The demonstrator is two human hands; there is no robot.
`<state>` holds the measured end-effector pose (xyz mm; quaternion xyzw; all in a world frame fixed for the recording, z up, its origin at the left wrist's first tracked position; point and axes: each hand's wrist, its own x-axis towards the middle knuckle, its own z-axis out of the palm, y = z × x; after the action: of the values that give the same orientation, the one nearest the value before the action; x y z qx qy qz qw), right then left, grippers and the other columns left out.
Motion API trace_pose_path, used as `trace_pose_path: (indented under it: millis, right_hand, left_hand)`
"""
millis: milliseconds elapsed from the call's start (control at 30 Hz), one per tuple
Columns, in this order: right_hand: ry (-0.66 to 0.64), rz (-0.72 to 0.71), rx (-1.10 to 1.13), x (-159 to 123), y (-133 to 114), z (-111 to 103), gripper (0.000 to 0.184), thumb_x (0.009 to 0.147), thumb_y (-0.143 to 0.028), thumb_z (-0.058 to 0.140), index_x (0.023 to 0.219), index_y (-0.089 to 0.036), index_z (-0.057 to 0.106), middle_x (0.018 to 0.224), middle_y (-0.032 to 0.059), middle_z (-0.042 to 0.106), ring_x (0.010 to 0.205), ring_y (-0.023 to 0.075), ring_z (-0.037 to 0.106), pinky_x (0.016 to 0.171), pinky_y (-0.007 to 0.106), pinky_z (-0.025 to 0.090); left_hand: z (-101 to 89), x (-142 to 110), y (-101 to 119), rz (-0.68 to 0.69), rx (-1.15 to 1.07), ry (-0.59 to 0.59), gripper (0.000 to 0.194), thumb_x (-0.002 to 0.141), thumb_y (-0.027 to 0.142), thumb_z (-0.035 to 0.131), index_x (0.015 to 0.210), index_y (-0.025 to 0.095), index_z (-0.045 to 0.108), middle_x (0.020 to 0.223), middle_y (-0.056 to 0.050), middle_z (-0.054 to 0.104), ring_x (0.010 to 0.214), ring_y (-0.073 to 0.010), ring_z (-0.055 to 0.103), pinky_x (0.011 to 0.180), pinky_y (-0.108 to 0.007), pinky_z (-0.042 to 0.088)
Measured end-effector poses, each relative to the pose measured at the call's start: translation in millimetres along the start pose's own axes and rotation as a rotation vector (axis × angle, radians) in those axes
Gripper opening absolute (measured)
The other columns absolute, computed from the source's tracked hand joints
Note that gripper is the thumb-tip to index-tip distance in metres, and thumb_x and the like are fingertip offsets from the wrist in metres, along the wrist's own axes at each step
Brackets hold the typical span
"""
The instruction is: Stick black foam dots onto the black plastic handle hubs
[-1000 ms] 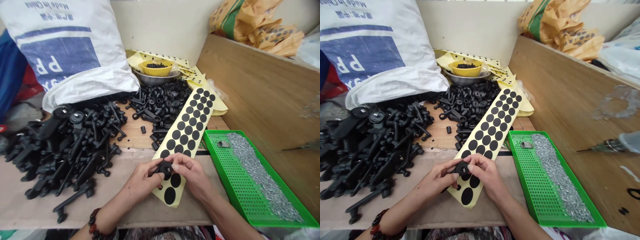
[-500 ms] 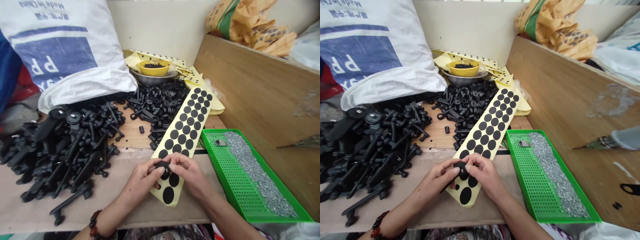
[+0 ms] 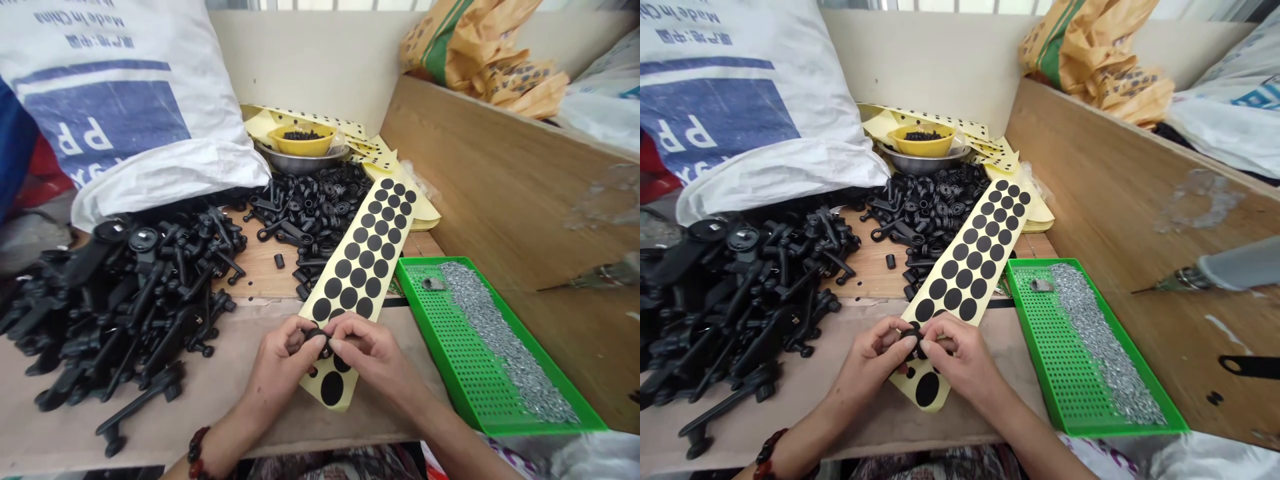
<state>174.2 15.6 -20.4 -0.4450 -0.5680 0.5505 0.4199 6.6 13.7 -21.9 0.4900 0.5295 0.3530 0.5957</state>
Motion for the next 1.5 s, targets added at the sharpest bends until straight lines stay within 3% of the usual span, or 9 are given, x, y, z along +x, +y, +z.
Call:
trace_pose_path:
  millis: [267,500,633,767,933,1033,1167,1300,1500]
  right_hand:
    - [0.038,0.185,0.521,-7,10,1,0.031,0.080,-0.040,0.067,0.105,-0.022,0.069,0.097,0.0076,0.072,0.088,0.0206,0.067,0.080,0.035,0.054]
    - [-0.096,-0.255,-0.268,-24,14,24,0.026,0.094,-0.029,0.047,0.112,-0.026,0.065,0.104,0.0063,0.071,0.091,0.0226,0.068,0.082,0.033,0.053]
    - [-0.262,-0.419,-0.381,-35,15,33,0.033,0.095,-0.022,0.043,0.124,-0.030,0.055,0.104,0.0052,0.071,0.089,0.0218,0.069,0.076,0.029,0.055]
    - [-0.372,-0.517,-0.481,-36,7,12,0.028,0.093,-0.021,0.046,0.117,-0.030,0.056,0.095,0.0050,0.070,0.080,0.0214,0.068,0.067,0.029,0.054]
    - [-0.254,-0.440,-0.747,-41,9,-22,0.016,0.092,-0.020,0.046,0.091,-0.023,0.062,0.091,0.0081,0.065,0.079,0.0221,0.064,0.067,0.032,0.051]
    - [-0.234,-0.378,-0.920,-48,19,-22,0.018,0.091,-0.019,0.043,0.089,-0.020,0.062,0.094,0.0105,0.062,0.080,0.0237,0.061,0.067,0.036,0.051]
    - [-0.208,-0.397,-1.047,-51,29,-7,0.022,0.089,-0.011,0.039,0.092,-0.016,0.061,0.092,0.0130,0.059,0.081,0.0257,0.057,0.068,0.040,0.051]
    - [-0.199,-0.414,-1.054,-47,30,3,0.023,0.088,-0.007,0.037,0.090,-0.016,0.058,0.087,0.0114,0.057,0.080,0.0254,0.053,0.068,0.042,0.050]
    - [-0.236,-0.318,-0.776,-43,23,0,0.021,0.086,-0.002,0.039,0.089,-0.020,0.049,0.094,0.0081,0.055,0.087,0.0222,0.053,0.074,0.037,0.050]
  left_hand:
    - [-1.8,-8,9,0.028,-0.124,0.106,0.031,0.070,0.040,0.069,0.085,0.016,0.057,0.058,0.004,0.056,0.050,-0.0097,0.051,0.049,-0.021,0.046]
    - [8.2,-45,-4,0.072,-0.224,0.090,0.025,0.078,0.036,0.064,0.088,0.015,0.059,0.057,0.006,0.047,0.051,-0.0071,0.043,0.050,-0.018,0.039]
    - [-12.3,-82,-2,0.010,-0.186,0.069,0.028,0.081,0.037,0.061,0.097,0.014,0.061,0.066,0.001,0.056,0.057,-0.0097,0.050,0.053,-0.019,0.040]
    - [-72.8,-153,5,-0.121,0.426,0.062,0.022,0.085,0.038,0.055,0.090,0.021,0.068,0.075,0.000,0.067,0.063,-0.0129,0.058,0.057,-0.020,0.043]
    - [-141.8,-201,-24,-0.272,1.308,0.364,0.037,0.085,0.044,0.049,0.102,0.020,0.072,0.086,-0.010,0.074,0.072,-0.0302,0.070,0.064,-0.038,0.053]
    - [-115.2,-171,-32,0.179,1.315,0.198,0.030,0.085,0.040,0.054,0.107,0.025,0.069,0.096,-0.006,0.074,0.081,-0.0262,0.070,0.070,-0.034,0.056]
    - [-30.1,-107,-24,0.693,1.154,0.071,0.026,0.089,0.015,0.044,0.103,0.019,0.065,0.102,-0.009,0.067,0.095,-0.0224,0.062,0.079,-0.033,0.055]
    - [13.0,-64,-31,0.776,1.215,-0.005,0.021,0.086,0.012,0.046,0.097,0.017,0.063,0.097,-0.011,0.063,0.090,-0.0247,0.057,0.074,-0.039,0.053]
    - [11.2,-54,-45,0.828,1.241,0.045,0.022,0.090,0.015,0.043,0.100,0.017,0.062,0.098,-0.010,0.062,0.089,-0.0243,0.055,0.070,-0.037,0.048]
